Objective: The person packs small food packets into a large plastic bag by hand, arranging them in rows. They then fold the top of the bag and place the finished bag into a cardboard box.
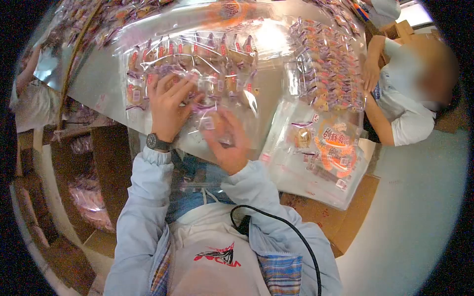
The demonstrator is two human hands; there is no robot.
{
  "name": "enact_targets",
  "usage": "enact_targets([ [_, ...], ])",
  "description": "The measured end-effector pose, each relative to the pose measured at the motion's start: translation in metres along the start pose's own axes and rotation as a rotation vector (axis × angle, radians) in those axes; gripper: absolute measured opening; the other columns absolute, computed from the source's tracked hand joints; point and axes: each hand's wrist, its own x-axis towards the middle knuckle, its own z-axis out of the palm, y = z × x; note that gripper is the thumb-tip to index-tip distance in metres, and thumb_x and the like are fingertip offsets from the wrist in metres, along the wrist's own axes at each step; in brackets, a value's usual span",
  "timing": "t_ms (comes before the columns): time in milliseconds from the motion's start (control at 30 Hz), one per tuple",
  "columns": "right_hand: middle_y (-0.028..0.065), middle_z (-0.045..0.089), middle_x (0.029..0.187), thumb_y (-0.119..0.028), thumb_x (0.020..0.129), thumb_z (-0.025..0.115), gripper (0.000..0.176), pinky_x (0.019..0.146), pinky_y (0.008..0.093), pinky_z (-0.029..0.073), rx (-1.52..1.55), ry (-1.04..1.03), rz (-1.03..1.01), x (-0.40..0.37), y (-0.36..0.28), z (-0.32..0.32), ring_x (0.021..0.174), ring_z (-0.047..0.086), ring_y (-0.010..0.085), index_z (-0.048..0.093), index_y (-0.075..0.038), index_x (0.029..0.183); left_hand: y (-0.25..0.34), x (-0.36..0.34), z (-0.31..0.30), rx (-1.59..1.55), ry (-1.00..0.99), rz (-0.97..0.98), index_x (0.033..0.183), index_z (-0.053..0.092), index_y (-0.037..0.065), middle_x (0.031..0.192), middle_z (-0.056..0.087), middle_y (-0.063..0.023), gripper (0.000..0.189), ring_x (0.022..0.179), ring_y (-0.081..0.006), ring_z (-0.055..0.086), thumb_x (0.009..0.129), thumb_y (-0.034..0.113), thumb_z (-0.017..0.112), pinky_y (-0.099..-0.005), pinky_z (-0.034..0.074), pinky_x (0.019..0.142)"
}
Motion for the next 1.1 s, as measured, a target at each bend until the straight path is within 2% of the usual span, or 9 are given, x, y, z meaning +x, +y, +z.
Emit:
enact_targets([
  [133, 0.0170, 0.051, 0.147, -0.012, 0.087, 0.083, 0.073, 0.113, 0.0398, 0.043, 0.131, 0.002, -0.156, 0.017, 0.009, 0.033, 0.134, 0.053, 0.0248, 0.043, 0.003, 0.147, 0.000, -0.001, 0.010, -0.072, 0.093, -0.045, 0.109, 0.077, 0.013, 0.119, 0.072, -0.0005, 0.034, 0.120, -0.0283, 0.057, 0.078, 0.028, 0.077, -0.0511, 0.033, 0.111],
  [200, 0.0164, 0.051, 0.146, -0.012, 0.087, 0.083, 0.074, 0.113, 0.0393, 0.043, -0.073, 0.027, -0.193, 0.029, 0.015, 0.041, 0.134, 0.053, 0.0244, 0.042, 0.003, 0.148, -0.009, -0.006, 0.017, -0.072, 0.100, -0.047, 0.104, 0.077, 0.012, 0.114, 0.072, -0.0019, 0.031, 0.119, -0.0296, 0.056, 0.076, 0.026, 0.074, -0.0517, 0.034, 0.109],
  [233, 0.0168, 0.051, 0.146, -0.014, 0.089, 0.082, 0.072, 0.113, 0.0390, 0.043, 0.101, 0.026, -0.173, 0.035, 0.015, 0.047, 0.134, 0.052, 0.0245, 0.042, 0.002, 0.148, -0.011, -0.008, 0.018, -0.055, 0.094, -0.050, 0.101, 0.077, 0.011, 0.111, 0.072, -0.0028, 0.029, 0.119, -0.0302, 0.056, 0.075, 0.025, 0.074, -0.0514, 0.034, 0.108],
  [367, 0.0162, 0.052, 0.146, -0.017, 0.090, 0.081, 0.071, 0.111, 0.0384, 0.044, 0.008, 0.026, -0.310, 0.046, 0.003, 0.051, 0.133, 0.054, 0.0253, 0.043, 0.002, 0.148, -0.005, -0.006, 0.016, -0.099, 0.120, -0.101, 0.095, 0.077, 0.011, 0.103, 0.072, -0.0054, 0.026, 0.118, -0.0320, 0.057, 0.072, 0.024, 0.074, -0.0508, 0.036, 0.102],
  [533, 0.0154, 0.054, 0.143, -0.020, 0.089, 0.082, 0.071, 0.110, 0.0384, 0.044, -0.130, -0.001, -0.411, 0.061, 0.009, 0.049, 0.132, 0.053, 0.0260, 0.046, 0.002, 0.147, -0.005, -0.003, 0.017, -0.111, 0.184, -0.051, 0.093, 0.077, 0.014, 0.099, 0.072, -0.0023, 0.026, 0.114, -0.0303, 0.060, 0.073, 0.030, 0.077, -0.0501, 0.037, 0.100],
  [633, 0.0156, 0.061, 0.138, -0.018, 0.091, 0.080, 0.062, 0.107, 0.0375, 0.047, -0.297, -0.008, -0.383, 0.064, -0.007, 0.039, 0.127, 0.060, 0.0257, 0.050, -0.002, 0.143, -0.006, -0.003, 0.017, -0.118, 0.151, -0.056, 0.094, 0.077, 0.015, 0.099, 0.073, -0.0001, 0.027, 0.112, -0.0286, 0.061, 0.073, 0.032, 0.079, -0.0495, 0.037, 0.101],
  [833, 0.0154, 0.065, 0.134, -0.018, 0.089, 0.080, 0.052, 0.101, 0.0380, 0.051, -0.220, 0.001, -0.419, 0.072, 0.009, 0.027, 0.118, 0.065, 0.0277, 0.059, -0.004, 0.134, -0.006, 0.002, -0.001, -0.066, 0.079, -0.031, 0.095, 0.078, 0.016, 0.100, 0.073, 0.0024, 0.025, 0.111, -0.0270, 0.061, 0.074, 0.029, 0.079, -0.0481, 0.037, 0.100],
  [933, 0.0140, 0.069, 0.126, -0.019, 0.087, 0.082, 0.044, 0.096, 0.0375, 0.054, -0.413, -0.077, -0.323, 0.068, 0.007, 0.015, 0.111, 0.068, 0.0318, 0.066, -0.006, 0.127, -0.008, 0.001, -0.002, -0.036, 0.085, -0.046, 0.095, 0.078, 0.016, 0.101, 0.073, 0.0033, 0.023, 0.109, -0.0263, 0.060, 0.075, 0.027, 0.078, -0.0480, 0.037, 0.100],
  [1100, 0.0117, 0.071, 0.119, -0.017, 0.085, 0.081, 0.035, 0.090, 0.0393, 0.057, -0.681, 0.185, -0.535, 0.073, 0.016, 0.033, 0.106, 0.069, 0.0317, 0.073, -0.011, 0.119, -0.002, -0.001, -0.002, -0.043, 0.101, -0.110, 0.100, 0.078, 0.017, 0.098, 0.074, 0.0031, 0.023, 0.108, -0.0258, 0.059, 0.079, 0.026, 0.077, -0.0481, 0.037, 0.100],
])
